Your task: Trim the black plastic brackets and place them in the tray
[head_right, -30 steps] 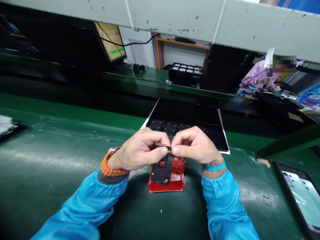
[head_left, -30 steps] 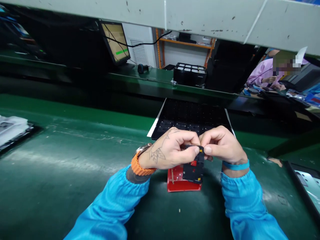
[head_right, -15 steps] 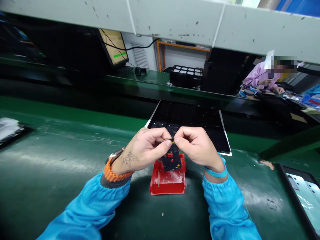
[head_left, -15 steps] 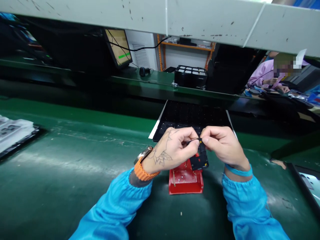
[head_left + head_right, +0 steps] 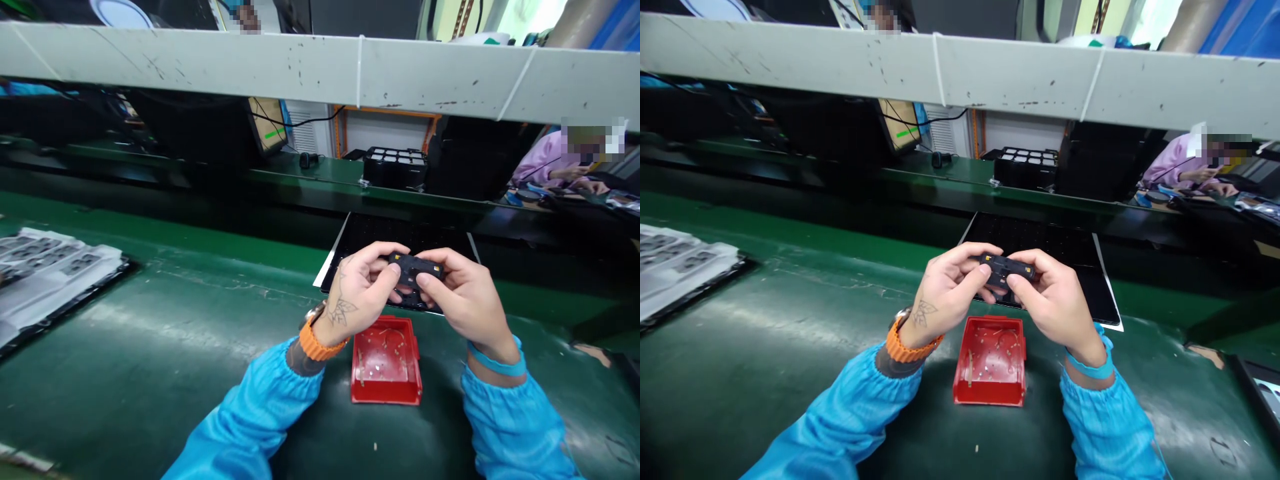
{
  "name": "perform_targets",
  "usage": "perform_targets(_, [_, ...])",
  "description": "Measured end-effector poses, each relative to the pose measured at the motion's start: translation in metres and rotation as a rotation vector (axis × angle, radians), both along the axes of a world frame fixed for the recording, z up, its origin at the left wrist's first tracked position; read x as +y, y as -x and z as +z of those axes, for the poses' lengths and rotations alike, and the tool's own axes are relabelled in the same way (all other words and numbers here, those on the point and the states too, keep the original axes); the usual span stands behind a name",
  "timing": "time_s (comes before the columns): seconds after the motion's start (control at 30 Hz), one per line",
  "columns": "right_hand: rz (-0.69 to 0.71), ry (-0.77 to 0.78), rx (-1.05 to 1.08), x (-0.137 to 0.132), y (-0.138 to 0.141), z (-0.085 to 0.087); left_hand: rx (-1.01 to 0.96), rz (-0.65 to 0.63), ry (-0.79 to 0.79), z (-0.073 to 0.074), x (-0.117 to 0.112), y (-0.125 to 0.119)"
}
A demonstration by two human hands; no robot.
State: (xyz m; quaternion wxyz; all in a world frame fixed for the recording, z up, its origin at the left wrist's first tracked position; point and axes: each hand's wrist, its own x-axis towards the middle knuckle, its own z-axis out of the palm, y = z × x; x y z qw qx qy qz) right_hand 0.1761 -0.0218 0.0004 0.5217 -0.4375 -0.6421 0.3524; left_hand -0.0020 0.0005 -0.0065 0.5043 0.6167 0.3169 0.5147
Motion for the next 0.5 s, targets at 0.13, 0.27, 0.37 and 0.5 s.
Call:
perform_targets(0.13, [0.009, 0.000, -0.013, -0.0005, -0.0007, 0.0026, -0.023, -0.011, 0.064, 0.0006, -0.0003, -0.0015])
perform_targets(0.27, [0.027, -0.002, -0.030, -0.0007, -0.0012, 0.0034, -0.040, -0.018, 0.112, 0.0016, 0.0000, -0.0022])
perform_targets(0.37, [0.025, 0.007, -0.041, -0.0013, -0.0012, 0.0040, -0.041, -0.017, 0.123, 0.0018, 0.0001, -0.0025])
perform_targets(0.5, [0.027, 0.027, -0.046, -0.0019, -0.0007, 0.0046, -0.043, -0.011, 0.120, 0.0004, 0.0000, -0.0035])
